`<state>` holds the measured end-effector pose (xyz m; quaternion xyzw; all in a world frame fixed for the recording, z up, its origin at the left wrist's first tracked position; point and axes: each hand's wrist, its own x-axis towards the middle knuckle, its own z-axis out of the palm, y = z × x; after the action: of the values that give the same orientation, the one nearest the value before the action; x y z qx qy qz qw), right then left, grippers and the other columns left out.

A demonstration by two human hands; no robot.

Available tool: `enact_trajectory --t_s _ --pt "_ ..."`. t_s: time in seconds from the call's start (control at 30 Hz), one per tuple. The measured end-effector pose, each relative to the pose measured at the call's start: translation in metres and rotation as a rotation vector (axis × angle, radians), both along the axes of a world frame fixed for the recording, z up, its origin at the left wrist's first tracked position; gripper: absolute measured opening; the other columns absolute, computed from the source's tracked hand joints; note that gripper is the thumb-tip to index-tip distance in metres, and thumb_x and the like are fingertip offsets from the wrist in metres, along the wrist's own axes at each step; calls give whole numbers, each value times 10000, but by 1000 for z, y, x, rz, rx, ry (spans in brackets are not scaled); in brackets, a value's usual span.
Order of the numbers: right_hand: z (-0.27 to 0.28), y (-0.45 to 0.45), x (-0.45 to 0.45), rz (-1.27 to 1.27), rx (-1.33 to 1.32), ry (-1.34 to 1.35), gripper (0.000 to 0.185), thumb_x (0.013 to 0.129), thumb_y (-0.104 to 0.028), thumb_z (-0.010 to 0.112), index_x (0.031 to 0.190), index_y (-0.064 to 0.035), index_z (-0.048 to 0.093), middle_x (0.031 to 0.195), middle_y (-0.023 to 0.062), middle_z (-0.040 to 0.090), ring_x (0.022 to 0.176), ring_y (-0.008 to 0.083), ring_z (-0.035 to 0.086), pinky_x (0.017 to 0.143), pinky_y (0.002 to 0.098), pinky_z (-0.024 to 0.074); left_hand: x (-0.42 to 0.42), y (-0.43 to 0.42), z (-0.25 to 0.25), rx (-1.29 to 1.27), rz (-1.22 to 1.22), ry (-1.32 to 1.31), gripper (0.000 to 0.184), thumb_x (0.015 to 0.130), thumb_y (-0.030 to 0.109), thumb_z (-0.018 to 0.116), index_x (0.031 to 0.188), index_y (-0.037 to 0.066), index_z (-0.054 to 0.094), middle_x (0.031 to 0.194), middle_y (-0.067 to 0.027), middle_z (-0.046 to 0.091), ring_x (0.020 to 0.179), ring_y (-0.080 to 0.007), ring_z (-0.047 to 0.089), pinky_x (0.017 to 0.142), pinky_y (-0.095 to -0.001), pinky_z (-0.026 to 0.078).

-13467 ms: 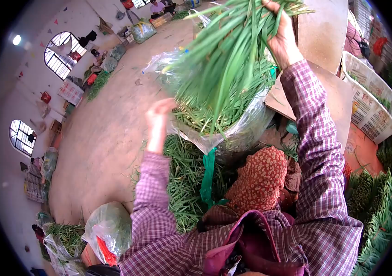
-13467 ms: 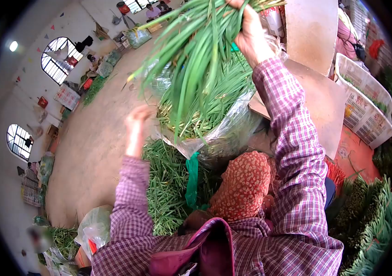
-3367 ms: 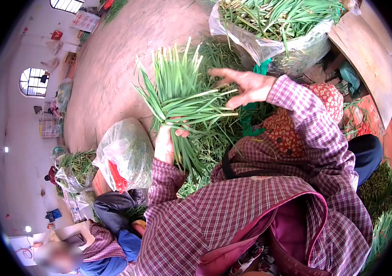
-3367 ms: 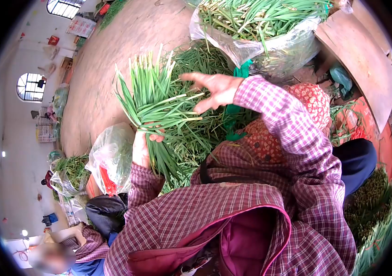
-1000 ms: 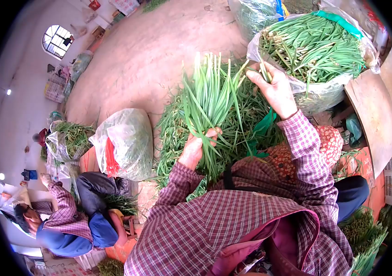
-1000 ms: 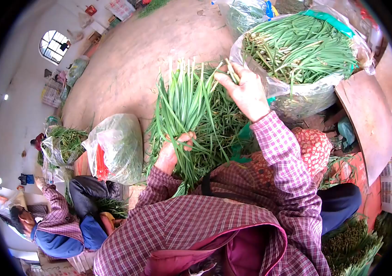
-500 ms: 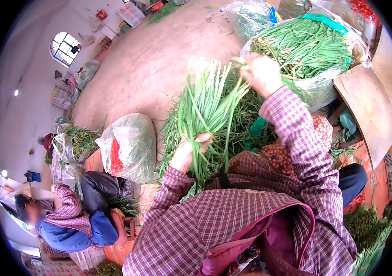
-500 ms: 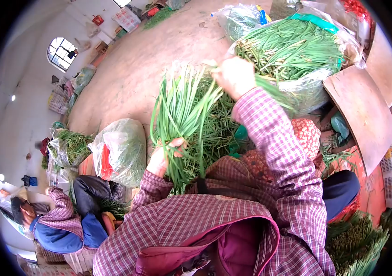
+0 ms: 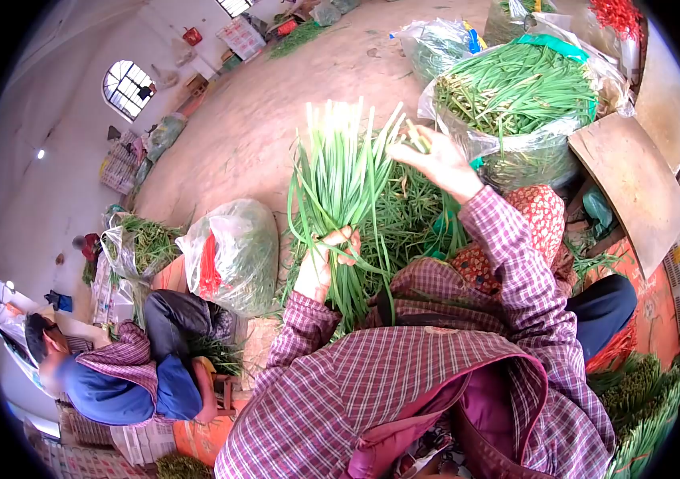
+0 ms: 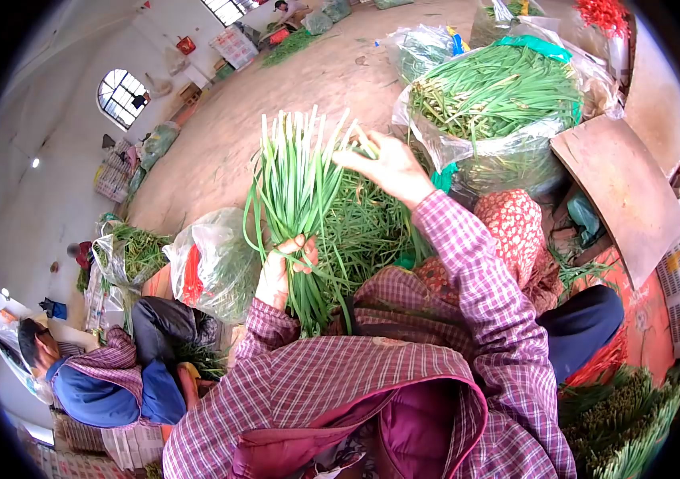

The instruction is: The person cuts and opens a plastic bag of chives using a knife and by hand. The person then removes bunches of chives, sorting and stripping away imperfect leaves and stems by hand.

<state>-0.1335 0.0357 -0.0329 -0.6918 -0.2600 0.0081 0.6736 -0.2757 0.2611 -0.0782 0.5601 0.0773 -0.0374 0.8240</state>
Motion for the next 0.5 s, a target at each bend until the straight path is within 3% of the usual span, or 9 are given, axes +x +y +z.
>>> enact_trajectory --t_s 0.03,0.1,0.23,0.33,0.43,0.5 --pt "-3 11 3 -7 -34 -22 606 762 -449 694 1069 60 578 910 119 624 824 152 556 799 315 449 4 5 -4 0 1 2 248 838 235 627 816 1 546 571 -19 458 471 -112 435 472 -232 359" --pt "-6 16 -2 -83 -50 -34 479 765 -400 688 971 30 643 734 100 622 694 127 553 697 316 455 7 6 -6 -27 -64 -32 275 804 274 650 852 5 620 702 -45 589 577 -116 509 524 -224 374" --pt "-11 12 1 -91 83 -55 352 808 -337 664 974 -27 656 676 32 572 652 85 487 625 294 426 23 0 -4 -175 -32 -38 291 809 261 650 888 -16 609 663 -30 549 497 -103 441 509 -234 376" --pt "-14 5 6 -107 53 129 317 855 -323 621 968 -29 658 617 -57 452 609 53 391 571 284 366 30 -4 -10 -190 -39 12 280 818 249 633 890 -20 605 614 -30 517 478 -103 425 504 -244 379" --pt "-18 8 11 -109 82 286 365 870 -347 610 1025 -19 652 705 -29 548 698 56 462 659 263 404 33 -13 -12 -82 -17 53 281 809 264 632 854 -13 609 544 -24 477 475 -106 418 504 -244 366" --pt "-21 16 15 -43 220 254 438 874 -380 607 1116 -15 615 894 13 624 854 70 513 787 248 412 34 -16 -8 3 -100 96 304 808 297 632 841 -6 614 524 -19 466 478 -109 414 504 -241 344"
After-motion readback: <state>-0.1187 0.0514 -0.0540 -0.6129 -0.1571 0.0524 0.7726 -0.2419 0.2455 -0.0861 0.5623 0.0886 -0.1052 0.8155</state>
